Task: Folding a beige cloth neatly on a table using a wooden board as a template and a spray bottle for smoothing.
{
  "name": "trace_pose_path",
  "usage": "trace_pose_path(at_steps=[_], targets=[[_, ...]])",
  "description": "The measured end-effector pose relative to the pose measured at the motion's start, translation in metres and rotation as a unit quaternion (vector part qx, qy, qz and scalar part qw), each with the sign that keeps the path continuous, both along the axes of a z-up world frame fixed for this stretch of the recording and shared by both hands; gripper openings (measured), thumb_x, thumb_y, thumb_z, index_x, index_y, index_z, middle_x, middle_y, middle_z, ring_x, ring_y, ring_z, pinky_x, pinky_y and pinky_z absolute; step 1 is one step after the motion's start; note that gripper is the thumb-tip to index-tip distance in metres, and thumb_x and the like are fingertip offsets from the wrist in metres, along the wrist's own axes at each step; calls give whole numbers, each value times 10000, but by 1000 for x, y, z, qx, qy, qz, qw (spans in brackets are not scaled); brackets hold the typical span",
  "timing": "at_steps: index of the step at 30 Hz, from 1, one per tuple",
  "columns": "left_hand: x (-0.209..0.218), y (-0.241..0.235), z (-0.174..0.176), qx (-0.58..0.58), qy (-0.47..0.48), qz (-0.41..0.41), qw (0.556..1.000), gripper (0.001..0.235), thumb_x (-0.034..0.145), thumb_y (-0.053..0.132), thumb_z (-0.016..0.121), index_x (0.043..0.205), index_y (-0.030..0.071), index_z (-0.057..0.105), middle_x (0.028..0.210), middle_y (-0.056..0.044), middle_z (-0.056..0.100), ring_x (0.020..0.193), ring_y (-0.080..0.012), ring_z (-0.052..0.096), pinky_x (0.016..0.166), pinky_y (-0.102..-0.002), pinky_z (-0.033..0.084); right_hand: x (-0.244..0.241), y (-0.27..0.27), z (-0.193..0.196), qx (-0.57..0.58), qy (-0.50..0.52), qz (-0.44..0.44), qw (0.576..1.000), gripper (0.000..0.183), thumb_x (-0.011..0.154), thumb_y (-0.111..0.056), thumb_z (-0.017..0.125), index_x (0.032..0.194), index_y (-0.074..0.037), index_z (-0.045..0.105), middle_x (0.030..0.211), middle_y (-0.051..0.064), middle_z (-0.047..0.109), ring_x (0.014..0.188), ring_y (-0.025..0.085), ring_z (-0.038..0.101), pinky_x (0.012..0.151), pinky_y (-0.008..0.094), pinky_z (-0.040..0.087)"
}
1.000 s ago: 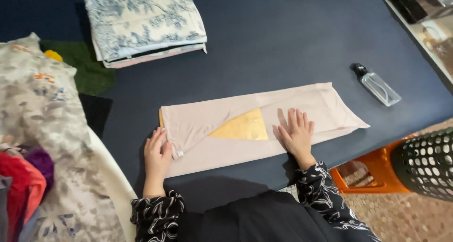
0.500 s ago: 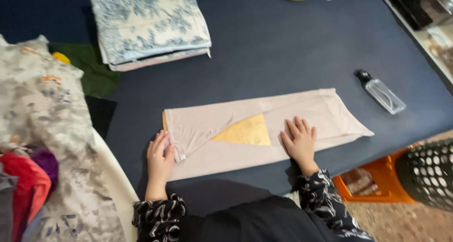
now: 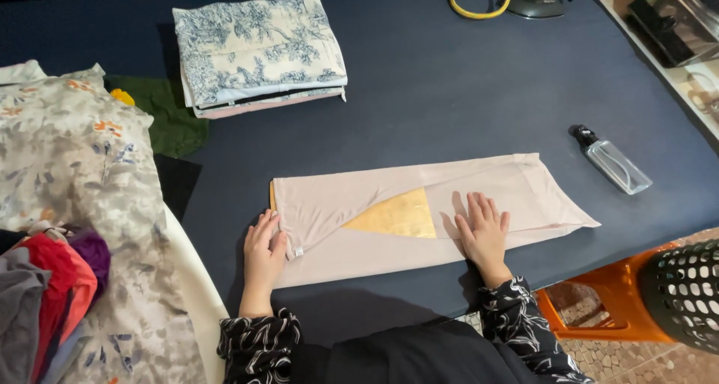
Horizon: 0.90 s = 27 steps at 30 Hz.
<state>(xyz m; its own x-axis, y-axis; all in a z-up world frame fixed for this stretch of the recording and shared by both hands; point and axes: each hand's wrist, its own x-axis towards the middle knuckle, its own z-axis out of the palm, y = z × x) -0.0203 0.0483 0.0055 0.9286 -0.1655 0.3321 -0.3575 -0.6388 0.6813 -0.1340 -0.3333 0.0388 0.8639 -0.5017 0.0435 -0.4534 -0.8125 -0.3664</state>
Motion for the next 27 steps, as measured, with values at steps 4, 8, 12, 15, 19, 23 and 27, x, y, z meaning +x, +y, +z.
trace_pose_path(at_steps=[4,8,12,15,19,23,27], targets=[[2,2,-4,-6,-22,-3,1000,335,780,171,560,1107,102,540,1229,-100,473,1140,-274,424,970,-443,268,1,10,15,-5,0,2,1000,628,793,-545,421,1325,-244,282,1372,79,257,1280,274,173,1023,507,40],[3,4,-14,-4,-68,-9,998,332,762,138,574,1089,90,552,1209,-115,491,1114,-289,448,935,-453,300,0,9,9,-34,-24,5,999,692,741,-559,497,1318,-226,306,1360,116,263,1278,326,159,995,556,48],[3,3,-12,-13,-71,-20,997,337,766,128,569,1100,85,546,1217,-122,485,1117,-298,445,936,-455,297,-2,9,11,-31,-34,3,999,652,769,-509,488,1326,-238,287,1365,113,246,1280,334,135,993,564,29],[2,5,-13,-8,-66,-15,998,341,773,146,567,1111,107,542,1231,-100,479,1132,-274,437,948,-443,288,-2,5,2,-47,-25,14,998,597,789,-524,452,1314,-287,294,1372,76,224,1288,320,98,988,577,28],[2,6,-14,-4,-54,-16,998,351,774,155,572,1121,114,538,1241,-95,471,1141,-268,430,960,-436,275,-1,1,-6,-97,-5,24,995,440,809,-547,417,1181,-316,468,1377,35,249,1301,311,94,993,574,36],[2,5,-13,-1,-50,-13,999,337,790,165,565,1121,106,538,1247,-96,468,1148,-267,426,967,-432,268,-1,-3,-15,-115,-16,27,993,428,821,-556,392,1173,-327,474,1389,20,243,1313,287,57,988,567,-9],[0,5,-12,0,-41,-14,999,343,787,163,569,1125,113,538,1244,-90,470,1146,-266,426,973,-429,262,-2,-2,-15,-109,-27,29,993,527,819,-566,362,1289,-328,332,1388,-14,232,1315,233,17,974,554,-79]])
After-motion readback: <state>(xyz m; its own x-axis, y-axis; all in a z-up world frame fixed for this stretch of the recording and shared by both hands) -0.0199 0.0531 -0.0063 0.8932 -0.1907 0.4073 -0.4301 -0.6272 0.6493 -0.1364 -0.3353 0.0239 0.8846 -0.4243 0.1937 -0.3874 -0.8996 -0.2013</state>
